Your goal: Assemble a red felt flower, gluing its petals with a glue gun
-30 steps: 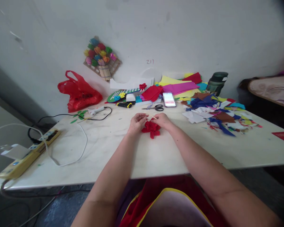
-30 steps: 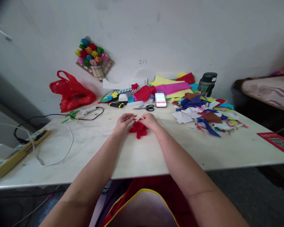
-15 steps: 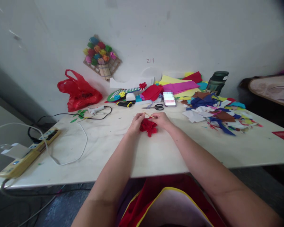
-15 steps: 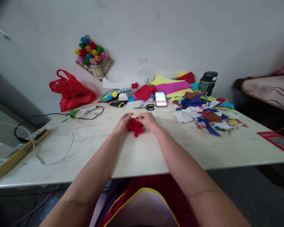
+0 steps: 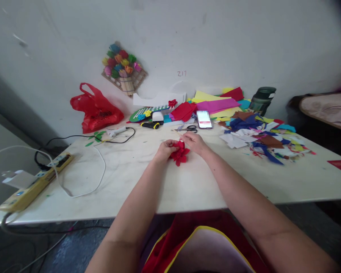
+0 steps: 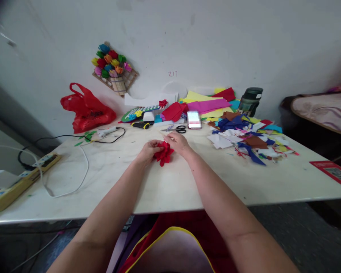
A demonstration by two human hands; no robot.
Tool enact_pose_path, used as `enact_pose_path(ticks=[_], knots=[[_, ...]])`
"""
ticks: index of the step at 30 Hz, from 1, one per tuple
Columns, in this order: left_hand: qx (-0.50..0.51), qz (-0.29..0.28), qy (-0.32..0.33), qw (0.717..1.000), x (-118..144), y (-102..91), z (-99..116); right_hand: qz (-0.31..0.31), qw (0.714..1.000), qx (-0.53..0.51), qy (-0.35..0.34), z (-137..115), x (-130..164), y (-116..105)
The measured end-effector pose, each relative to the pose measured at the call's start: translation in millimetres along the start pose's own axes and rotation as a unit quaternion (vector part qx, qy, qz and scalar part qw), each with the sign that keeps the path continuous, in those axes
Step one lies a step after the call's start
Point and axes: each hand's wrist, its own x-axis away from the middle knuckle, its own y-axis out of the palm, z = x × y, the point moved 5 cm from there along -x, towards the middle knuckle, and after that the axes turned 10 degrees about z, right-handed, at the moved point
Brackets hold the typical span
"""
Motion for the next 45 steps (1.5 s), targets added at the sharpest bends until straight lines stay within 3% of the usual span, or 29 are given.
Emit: enact_pose_path(ticks=[6,10,21,26,35,45], knots=[[-0.033,0.075,0.025,0.996,-4,-11.2,3,-0.029,0.997,0.039,0.052,3,1,-7],[-0.078,0.102,0.024,0.991,-3,-16.2,6,-0.023,0.998,0.032,0.048,2,3,-8],[-0.107,0.072,-0.007,0.992,1,-13.6,5,-0.122,0.989,0.013,0.082,18,7,4],[-0.116,0.095,0.017,0.988,4,-12.8,12,-0.121,0.991,0.03,0.043,25,4,7],[-0.105,0.108,0.031,0.988,4,-13.1,11,-0.151,0.985,0.069,0.053,18,8,7],[-0.109,0.078,0.032,0.99,3,-10.6,6,-0.156,0.983,0.08,0.057,16,10,9]])
